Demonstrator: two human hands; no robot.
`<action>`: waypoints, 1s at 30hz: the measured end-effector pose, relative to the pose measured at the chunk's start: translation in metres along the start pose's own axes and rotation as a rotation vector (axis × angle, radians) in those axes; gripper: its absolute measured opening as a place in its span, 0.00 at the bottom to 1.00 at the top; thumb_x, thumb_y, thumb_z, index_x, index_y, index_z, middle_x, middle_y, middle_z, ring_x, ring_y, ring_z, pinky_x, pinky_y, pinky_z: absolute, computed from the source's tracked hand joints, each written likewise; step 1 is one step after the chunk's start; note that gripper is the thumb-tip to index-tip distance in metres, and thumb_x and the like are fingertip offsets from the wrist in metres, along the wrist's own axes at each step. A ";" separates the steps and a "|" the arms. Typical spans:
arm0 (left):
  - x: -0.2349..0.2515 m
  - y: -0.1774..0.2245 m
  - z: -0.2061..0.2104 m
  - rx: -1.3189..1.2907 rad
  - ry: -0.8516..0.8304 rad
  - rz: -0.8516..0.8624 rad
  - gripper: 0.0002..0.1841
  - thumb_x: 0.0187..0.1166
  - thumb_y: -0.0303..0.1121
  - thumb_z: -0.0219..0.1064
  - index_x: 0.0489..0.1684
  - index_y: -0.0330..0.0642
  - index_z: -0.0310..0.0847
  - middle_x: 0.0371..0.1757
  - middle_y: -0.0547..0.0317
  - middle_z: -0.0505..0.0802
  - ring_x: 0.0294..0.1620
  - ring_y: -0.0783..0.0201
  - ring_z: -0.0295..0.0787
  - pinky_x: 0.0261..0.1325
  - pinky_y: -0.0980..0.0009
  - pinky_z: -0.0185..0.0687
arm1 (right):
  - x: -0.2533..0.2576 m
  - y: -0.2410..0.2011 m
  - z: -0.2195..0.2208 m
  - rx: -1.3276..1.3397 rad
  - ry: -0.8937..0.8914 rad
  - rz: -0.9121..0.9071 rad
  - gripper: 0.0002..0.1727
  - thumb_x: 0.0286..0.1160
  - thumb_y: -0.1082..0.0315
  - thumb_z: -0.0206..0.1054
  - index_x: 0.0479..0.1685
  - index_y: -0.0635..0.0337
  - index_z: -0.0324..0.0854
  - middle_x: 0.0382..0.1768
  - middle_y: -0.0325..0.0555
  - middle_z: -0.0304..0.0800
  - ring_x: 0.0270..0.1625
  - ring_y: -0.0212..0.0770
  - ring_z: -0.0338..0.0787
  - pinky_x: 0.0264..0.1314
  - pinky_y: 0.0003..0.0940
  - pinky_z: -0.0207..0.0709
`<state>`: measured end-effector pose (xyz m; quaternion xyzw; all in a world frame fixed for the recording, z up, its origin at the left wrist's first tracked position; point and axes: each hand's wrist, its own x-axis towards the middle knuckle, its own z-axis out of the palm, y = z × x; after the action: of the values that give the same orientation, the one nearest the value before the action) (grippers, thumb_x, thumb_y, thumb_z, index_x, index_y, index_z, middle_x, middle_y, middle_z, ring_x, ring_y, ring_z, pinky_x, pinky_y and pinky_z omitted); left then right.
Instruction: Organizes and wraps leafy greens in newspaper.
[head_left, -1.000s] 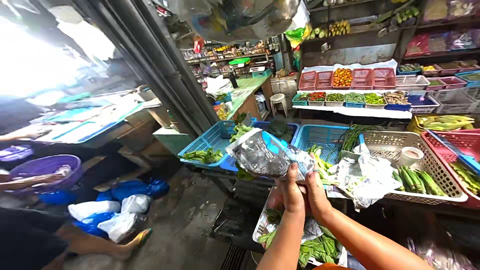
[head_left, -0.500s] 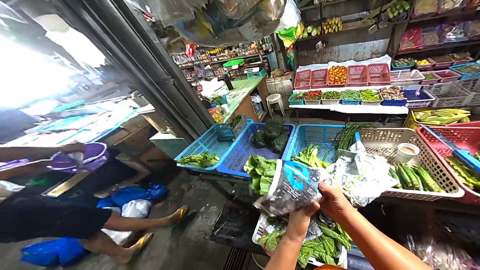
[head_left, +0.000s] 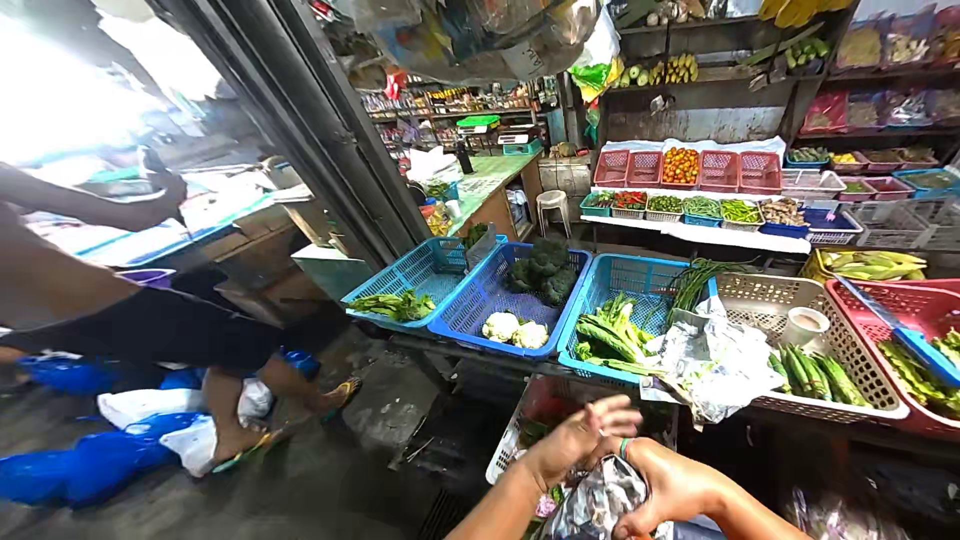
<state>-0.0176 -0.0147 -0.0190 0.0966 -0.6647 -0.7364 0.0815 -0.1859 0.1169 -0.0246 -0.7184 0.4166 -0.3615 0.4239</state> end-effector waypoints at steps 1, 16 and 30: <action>-0.001 -0.002 0.011 -0.047 -0.088 -0.076 0.61 0.67 0.84 0.48 0.90 0.39 0.55 0.73 0.55 0.88 0.69 0.65 0.87 0.67 0.65 0.84 | -0.001 -0.007 0.000 -0.072 -0.021 -0.017 0.42 0.55 0.48 0.85 0.70 0.63 0.78 0.56 0.52 0.91 0.59 0.42 0.90 0.67 0.47 0.82; -0.029 -0.003 0.051 0.115 -0.021 -0.185 0.24 0.94 0.49 0.37 0.64 0.43 0.73 0.46 0.65 0.90 0.49 0.77 0.86 0.58 0.73 0.83 | -0.026 0.014 0.002 0.837 0.475 -0.179 0.68 0.56 0.08 0.39 0.84 0.59 0.71 0.85 0.52 0.72 0.88 0.51 0.70 0.85 0.52 0.67; -0.010 -0.016 0.060 -0.068 0.118 -0.023 0.16 0.81 0.16 0.58 0.66 0.27 0.75 0.58 0.55 0.91 0.57 0.73 0.89 0.67 0.73 0.85 | -0.023 0.002 0.027 0.522 0.335 -0.011 0.67 0.67 0.13 0.30 0.89 0.68 0.59 0.95 0.62 0.38 0.96 0.48 0.48 0.92 0.43 0.56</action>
<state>-0.0230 0.0472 -0.0287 0.1446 -0.6321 -0.7525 0.1150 -0.1717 0.1451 -0.0404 -0.5179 0.3698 -0.5722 0.5174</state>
